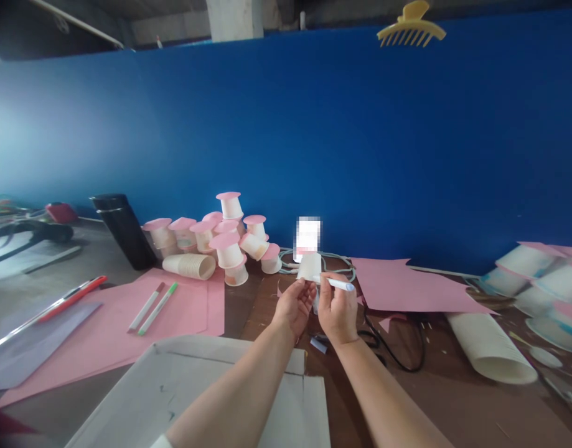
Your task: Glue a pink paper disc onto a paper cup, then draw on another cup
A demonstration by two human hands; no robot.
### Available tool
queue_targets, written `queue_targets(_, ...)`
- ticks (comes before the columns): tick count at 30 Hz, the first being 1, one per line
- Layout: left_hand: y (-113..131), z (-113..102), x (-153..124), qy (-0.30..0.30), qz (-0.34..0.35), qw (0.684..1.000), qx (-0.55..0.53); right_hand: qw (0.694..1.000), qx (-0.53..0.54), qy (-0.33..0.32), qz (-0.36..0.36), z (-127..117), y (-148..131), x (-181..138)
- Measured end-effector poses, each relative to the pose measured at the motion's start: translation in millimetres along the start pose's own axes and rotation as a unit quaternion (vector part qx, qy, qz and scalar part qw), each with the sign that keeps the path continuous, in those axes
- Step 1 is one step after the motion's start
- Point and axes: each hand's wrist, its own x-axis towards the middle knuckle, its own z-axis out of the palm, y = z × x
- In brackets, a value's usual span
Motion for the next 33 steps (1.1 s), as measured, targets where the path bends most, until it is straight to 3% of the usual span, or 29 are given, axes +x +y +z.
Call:
queue_targets(11,-1.7,-1.6,3.0,-0.013,0.007,1.0,0.012,0.999,-0.032,-0.002,-0.024,1.5,3.6,0.1)
queue_targets(26,-4.9,-2.1,5.0,-0.018,0.033,0.997,0.066,1.0,-0.008,0.002,-0.005,-1.0,-1.7,0.8)
queue_targets(33,-8.3,-3.0,8.1,-0.038,0.048,0.996,0.068,0.999,-0.021,-0.01,-0.043,0.9,0.1,-0.2)
